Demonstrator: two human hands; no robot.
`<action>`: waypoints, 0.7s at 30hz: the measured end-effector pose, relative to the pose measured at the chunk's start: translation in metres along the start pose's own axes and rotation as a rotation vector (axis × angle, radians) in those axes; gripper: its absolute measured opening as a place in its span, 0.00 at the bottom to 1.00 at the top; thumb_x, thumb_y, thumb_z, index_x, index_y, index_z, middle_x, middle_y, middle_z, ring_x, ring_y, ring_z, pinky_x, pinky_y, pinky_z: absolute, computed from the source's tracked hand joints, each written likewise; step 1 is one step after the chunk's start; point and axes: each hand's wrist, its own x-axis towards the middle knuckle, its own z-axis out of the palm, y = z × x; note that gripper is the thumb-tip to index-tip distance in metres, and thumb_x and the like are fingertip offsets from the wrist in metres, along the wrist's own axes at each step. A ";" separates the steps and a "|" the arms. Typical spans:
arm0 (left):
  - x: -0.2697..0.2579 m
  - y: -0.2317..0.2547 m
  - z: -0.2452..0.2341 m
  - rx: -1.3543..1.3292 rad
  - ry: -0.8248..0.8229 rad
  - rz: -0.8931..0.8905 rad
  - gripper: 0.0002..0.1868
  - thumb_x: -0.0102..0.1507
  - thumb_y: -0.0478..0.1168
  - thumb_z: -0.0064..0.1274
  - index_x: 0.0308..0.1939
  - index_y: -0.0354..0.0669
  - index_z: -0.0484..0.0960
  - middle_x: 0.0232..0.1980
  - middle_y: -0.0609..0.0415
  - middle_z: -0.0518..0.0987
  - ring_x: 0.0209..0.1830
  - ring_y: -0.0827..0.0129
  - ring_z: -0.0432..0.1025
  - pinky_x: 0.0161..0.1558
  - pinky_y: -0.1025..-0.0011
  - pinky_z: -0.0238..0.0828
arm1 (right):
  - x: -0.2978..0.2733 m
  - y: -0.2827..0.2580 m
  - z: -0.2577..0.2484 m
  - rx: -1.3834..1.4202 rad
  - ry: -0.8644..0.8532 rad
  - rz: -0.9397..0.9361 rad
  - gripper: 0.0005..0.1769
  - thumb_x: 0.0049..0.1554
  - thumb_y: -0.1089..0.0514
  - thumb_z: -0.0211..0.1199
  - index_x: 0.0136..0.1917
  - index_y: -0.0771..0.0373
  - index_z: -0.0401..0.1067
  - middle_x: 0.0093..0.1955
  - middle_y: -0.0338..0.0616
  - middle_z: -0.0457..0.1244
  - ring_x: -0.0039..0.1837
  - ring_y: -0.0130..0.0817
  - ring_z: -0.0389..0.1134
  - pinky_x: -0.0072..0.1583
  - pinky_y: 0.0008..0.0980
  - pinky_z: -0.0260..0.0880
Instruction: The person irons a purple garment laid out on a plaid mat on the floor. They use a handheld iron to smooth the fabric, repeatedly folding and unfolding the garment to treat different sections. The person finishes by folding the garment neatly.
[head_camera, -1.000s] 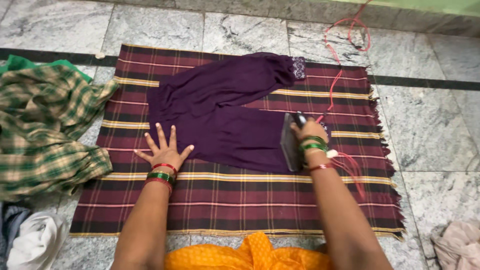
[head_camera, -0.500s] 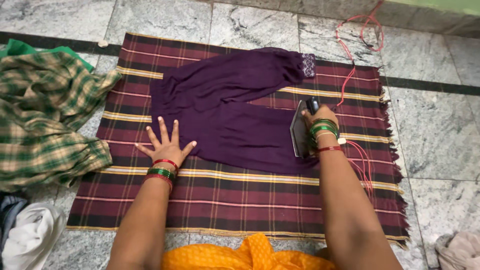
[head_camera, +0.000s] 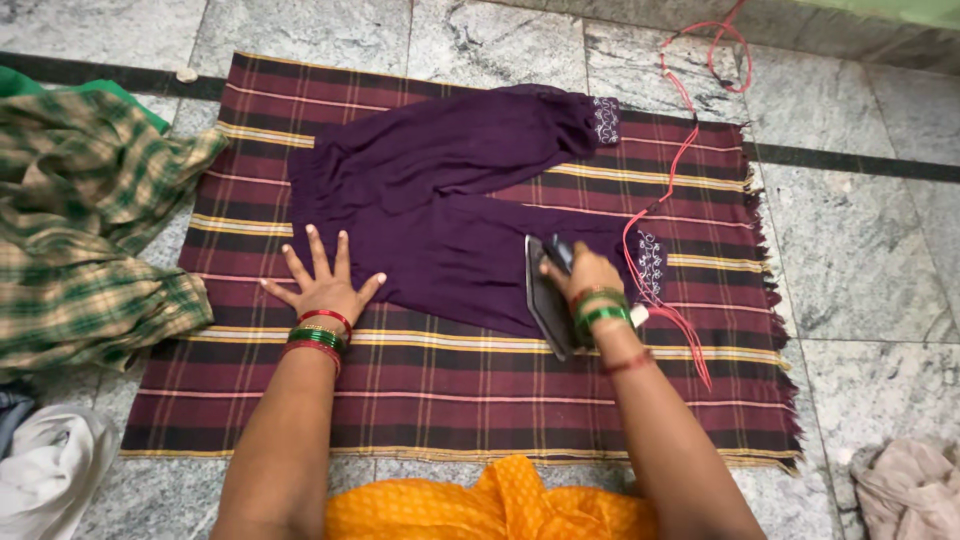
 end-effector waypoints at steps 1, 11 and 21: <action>0.000 0.000 0.001 0.001 -0.003 -0.002 0.56 0.55 0.82 0.39 0.81 0.75 0.34 0.84 0.58 0.18 0.82 0.41 0.18 0.64 0.18 0.17 | 0.011 -0.004 0.001 0.019 -0.004 0.025 0.37 0.52 0.31 0.70 0.58 0.64 0.73 0.50 0.62 0.70 0.55 0.59 0.72 0.56 0.52 0.73; -0.005 0.002 -0.008 -0.010 0.014 0.001 0.56 0.56 0.81 0.40 0.81 0.75 0.34 0.84 0.57 0.19 0.83 0.41 0.18 0.65 0.17 0.18 | 0.073 -0.047 -0.010 0.126 -0.083 -0.039 0.38 0.49 0.32 0.73 0.60 0.61 0.75 0.56 0.60 0.69 0.60 0.57 0.71 0.61 0.49 0.70; -0.005 0.003 -0.003 0.003 0.026 0.006 0.55 0.57 0.81 0.39 0.81 0.73 0.35 0.84 0.57 0.19 0.83 0.41 0.19 0.65 0.17 0.17 | -0.005 -0.091 -0.005 -0.066 -0.183 -0.281 0.35 0.50 0.29 0.68 0.57 0.57 0.73 0.50 0.54 0.71 0.56 0.55 0.72 0.55 0.52 0.72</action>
